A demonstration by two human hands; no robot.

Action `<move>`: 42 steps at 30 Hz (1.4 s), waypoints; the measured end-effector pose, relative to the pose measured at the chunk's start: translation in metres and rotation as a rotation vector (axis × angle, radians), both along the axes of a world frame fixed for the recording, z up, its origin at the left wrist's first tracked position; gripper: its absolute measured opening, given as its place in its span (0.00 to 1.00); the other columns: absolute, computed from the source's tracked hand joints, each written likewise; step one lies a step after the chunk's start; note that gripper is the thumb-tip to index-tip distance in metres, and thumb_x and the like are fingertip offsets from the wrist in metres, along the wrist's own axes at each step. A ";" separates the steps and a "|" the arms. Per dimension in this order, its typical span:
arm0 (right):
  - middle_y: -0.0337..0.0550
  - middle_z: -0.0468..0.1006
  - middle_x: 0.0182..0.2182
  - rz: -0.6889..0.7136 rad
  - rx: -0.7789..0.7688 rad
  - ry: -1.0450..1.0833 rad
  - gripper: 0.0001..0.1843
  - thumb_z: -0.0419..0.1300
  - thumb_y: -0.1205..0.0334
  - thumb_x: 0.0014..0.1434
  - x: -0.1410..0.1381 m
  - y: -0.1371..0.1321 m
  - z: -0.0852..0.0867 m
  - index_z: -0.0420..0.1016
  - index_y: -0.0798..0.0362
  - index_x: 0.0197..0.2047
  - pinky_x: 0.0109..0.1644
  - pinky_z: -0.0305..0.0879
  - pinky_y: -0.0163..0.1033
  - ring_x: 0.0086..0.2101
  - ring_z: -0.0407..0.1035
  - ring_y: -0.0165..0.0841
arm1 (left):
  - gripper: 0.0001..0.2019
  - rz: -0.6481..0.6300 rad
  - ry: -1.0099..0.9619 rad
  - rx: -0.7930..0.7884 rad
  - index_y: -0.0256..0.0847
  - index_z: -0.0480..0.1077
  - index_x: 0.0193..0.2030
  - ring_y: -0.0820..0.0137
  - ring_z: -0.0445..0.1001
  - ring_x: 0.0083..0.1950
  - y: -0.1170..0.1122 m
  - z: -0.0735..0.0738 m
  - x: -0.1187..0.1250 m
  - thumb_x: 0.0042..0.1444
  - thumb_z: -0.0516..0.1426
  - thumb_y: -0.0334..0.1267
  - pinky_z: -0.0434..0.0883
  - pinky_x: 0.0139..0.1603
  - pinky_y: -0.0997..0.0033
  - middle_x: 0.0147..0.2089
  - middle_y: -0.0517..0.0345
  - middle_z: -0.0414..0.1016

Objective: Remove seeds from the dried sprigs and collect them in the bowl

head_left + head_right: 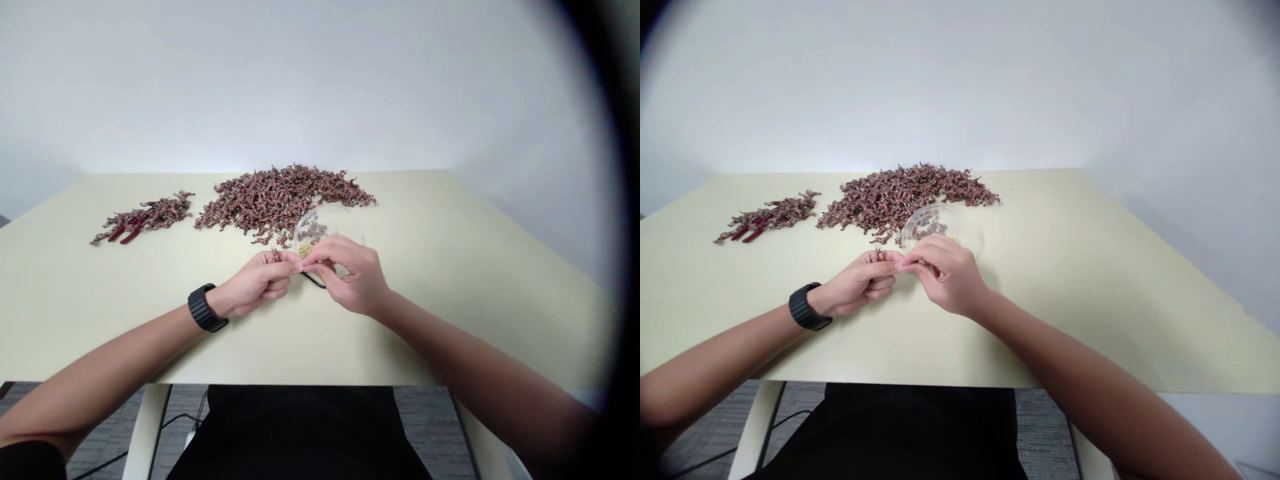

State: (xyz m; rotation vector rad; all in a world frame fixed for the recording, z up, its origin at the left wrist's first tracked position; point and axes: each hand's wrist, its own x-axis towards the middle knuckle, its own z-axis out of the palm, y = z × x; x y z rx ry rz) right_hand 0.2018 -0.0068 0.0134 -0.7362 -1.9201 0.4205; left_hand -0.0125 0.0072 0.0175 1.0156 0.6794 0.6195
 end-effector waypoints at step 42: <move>0.38 0.70 0.33 0.001 -0.552 0.143 0.10 0.60 0.53 0.69 0.002 0.012 -0.011 0.71 0.50 0.41 0.31 0.63 0.36 0.29 0.63 0.29 | 0.09 -0.014 -0.120 0.234 0.42 0.61 0.43 0.77 0.57 0.23 0.003 -0.009 0.002 0.70 0.56 0.42 0.55 0.26 0.76 0.28 0.65 0.64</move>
